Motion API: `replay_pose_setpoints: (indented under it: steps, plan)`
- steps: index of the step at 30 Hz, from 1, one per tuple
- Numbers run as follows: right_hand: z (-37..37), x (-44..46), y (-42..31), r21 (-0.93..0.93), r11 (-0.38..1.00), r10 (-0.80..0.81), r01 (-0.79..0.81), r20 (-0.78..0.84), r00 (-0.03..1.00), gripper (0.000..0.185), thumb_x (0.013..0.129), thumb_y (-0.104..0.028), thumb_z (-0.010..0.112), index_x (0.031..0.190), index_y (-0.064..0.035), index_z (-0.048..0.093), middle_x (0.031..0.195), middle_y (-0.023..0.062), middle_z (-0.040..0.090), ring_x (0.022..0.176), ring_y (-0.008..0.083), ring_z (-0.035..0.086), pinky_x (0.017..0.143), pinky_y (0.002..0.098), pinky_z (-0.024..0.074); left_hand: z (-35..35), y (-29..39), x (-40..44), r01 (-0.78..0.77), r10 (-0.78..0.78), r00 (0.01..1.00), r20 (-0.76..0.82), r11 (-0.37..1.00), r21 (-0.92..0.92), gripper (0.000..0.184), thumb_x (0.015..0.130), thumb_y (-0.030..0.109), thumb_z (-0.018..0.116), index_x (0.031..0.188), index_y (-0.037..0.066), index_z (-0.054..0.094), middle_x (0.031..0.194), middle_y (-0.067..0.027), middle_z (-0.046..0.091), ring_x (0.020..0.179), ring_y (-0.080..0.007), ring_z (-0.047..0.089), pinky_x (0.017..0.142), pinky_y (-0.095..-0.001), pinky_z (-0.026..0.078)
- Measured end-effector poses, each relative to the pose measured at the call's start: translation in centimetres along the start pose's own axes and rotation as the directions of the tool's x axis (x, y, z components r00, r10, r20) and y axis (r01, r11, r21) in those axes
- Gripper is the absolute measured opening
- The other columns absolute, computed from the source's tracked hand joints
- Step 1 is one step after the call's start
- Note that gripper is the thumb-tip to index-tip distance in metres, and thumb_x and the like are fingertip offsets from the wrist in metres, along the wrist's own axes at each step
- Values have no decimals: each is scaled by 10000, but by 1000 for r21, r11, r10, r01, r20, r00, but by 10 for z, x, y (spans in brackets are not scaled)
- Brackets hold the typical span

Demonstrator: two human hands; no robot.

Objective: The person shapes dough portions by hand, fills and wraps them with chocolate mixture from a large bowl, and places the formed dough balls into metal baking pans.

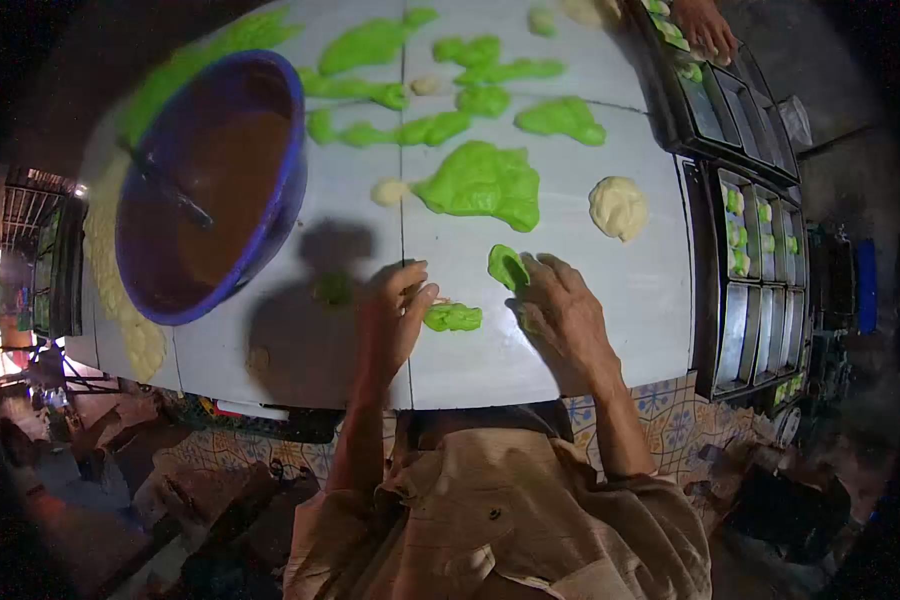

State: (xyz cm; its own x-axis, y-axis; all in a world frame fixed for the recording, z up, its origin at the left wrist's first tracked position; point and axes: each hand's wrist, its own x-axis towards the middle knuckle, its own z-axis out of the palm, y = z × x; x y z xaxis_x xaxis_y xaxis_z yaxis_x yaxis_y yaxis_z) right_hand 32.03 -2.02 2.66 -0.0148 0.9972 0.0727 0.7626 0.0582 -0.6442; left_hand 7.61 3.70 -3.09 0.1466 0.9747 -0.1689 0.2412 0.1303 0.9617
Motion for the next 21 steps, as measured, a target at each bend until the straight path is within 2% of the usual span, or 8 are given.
replay_pose_setpoints:
  steps: [3,7,9,12,13,16,18,21]
  plan:
    - [32,33,25,-211,921,-318,327,74,945,410,824,-125,667,1226,-87,598,1243,144,602,1048,354,597,864,423,520,6,-9,0,52,-61,995,76,991,122,473,860,270,719,1271,74,593,1107,-158,682,964,-218,680,827,-316,527]
    - [31,50,27,198,980,-49,34,70,996,234,842,-99,618,1063,-83,694,988,103,706,901,311,660,804,401,522,16,45,-9,23,-42,994,105,984,178,500,837,202,746,1268,24,565,1140,-163,656,935,-209,666,801,-329,541]
    - [29,48,15,612,682,310,-401,254,916,240,869,-108,613,1093,-43,670,995,96,696,892,211,650,771,318,515,25,59,-8,55,-79,992,96,971,231,581,761,262,816,1249,41,592,1127,-142,672,942,-207,674,798,-323,535]
    - [30,39,0,747,518,363,-418,250,897,263,917,-166,595,1113,1,646,982,98,673,863,147,611,730,264,490,34,68,-3,65,-117,975,189,963,263,750,712,375,837,1301,10,547,1137,-198,661,967,-275,675,792,-370,535]
    - [38,37,0,861,342,329,-377,266,906,327,937,-240,581,1123,25,623,982,98,661,867,153,604,718,248,473,45,43,0,-77,59,988,140,989,123,614,748,309,817,1233,2,601,1078,-189,685,901,-258,690,757,-354,534]
    - [21,32,-18,840,186,350,-510,429,833,295,940,-199,585,1122,34,602,1022,93,639,973,196,611,822,289,493,49,41,5,52,-33,986,162,992,-112,348,823,151,740,1115,-22,664,923,-108,717,765,-136,658,675,-270,511]
    - [32,34,-13,747,636,221,-194,64,973,296,939,-176,586,1140,41,596,1026,94,636,970,190,607,852,296,487,46,45,7,38,4,988,156,963,-266,257,855,70,693,1089,-32,673,860,-53,703,729,-59,595,628,-224,486]
    - [27,33,-34,755,634,198,-171,55,979,309,944,-161,594,1191,25,598,1044,79,647,972,155,596,881,287,474,38,45,10,45,42,973,227,931,-363,374,891,73,665,1250,3,584,843,-72,698,743,-77,613,643,-239,504]
